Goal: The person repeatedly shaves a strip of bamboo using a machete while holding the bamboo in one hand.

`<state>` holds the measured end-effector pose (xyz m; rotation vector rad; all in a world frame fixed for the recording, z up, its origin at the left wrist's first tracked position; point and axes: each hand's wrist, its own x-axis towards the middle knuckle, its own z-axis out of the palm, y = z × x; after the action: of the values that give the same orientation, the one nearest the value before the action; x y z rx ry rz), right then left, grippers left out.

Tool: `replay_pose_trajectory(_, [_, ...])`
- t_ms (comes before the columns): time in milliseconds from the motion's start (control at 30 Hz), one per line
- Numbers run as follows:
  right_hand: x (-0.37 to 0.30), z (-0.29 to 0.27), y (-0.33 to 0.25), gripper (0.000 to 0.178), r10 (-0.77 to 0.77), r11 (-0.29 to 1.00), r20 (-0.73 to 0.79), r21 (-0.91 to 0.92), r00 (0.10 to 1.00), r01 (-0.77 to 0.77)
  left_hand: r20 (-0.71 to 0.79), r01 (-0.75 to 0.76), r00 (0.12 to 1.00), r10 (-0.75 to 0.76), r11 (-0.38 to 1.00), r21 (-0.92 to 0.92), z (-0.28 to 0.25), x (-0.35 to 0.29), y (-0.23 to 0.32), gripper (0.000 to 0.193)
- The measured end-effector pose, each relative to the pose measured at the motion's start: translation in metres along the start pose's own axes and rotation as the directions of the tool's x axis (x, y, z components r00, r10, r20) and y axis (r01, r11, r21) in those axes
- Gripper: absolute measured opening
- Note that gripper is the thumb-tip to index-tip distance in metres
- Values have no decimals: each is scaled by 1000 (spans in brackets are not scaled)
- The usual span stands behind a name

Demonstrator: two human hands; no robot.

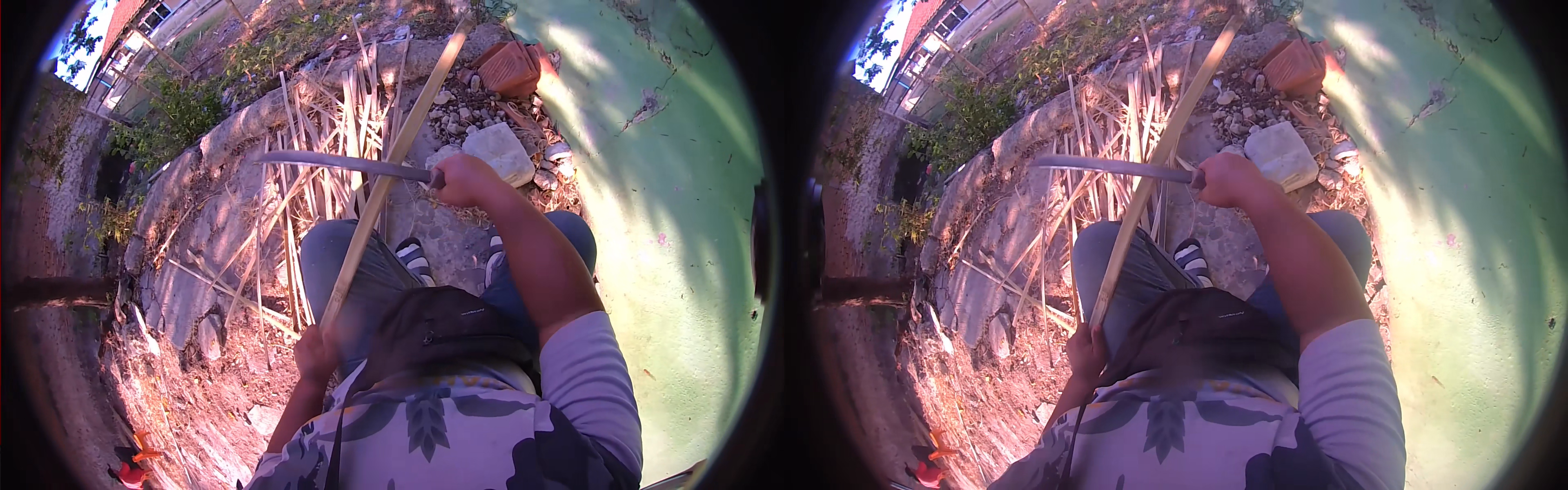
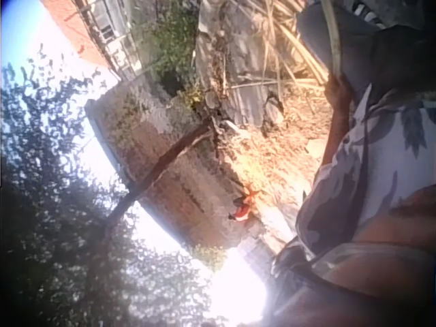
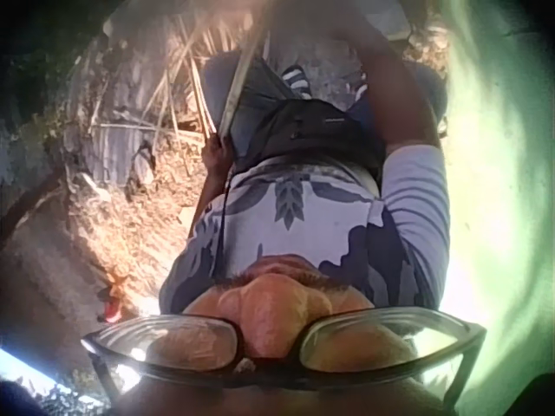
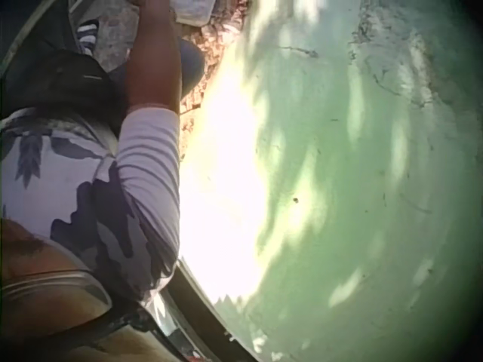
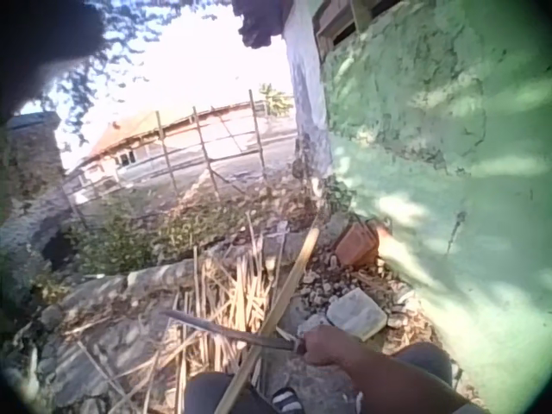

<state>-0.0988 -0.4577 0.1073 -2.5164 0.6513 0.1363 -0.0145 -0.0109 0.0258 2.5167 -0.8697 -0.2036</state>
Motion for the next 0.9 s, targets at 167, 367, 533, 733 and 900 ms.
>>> replay_pose_trajectory(167, [6, 11, 17, 21, 113, 975, -172, 207, 979, -76, 47, 19, 999, -21, 999, 32, -8, 0, 6, 38])
replay_pose_trajectory(367, [-16, 6, -15, 23, -1, 984, -41, 179, 999, 9, 33, 1, 999, 1, 998, -65, -3, -2, -2, 40])
replay_pose_trajectory(533, [-29, 3, -42, 16, -202, 969, 109, -126, 973, 215, 46, 14, 999, -11, 998, -59, -1, -2, -2, 39])
replay_pose_trajectory(733, [-1, 10, -2, 17, -62, 998, -81, -31, 995, 60, 24, 21, 1000, -19, 998, -64, -1, -3, 0, 41])
replay_pose_trajectory(900, [2, 11, 14, 23, 51, 985, -81, 168, 995, -37, 53, 28, 998, -29, 1000, 12, -7, -3, 6, 41])
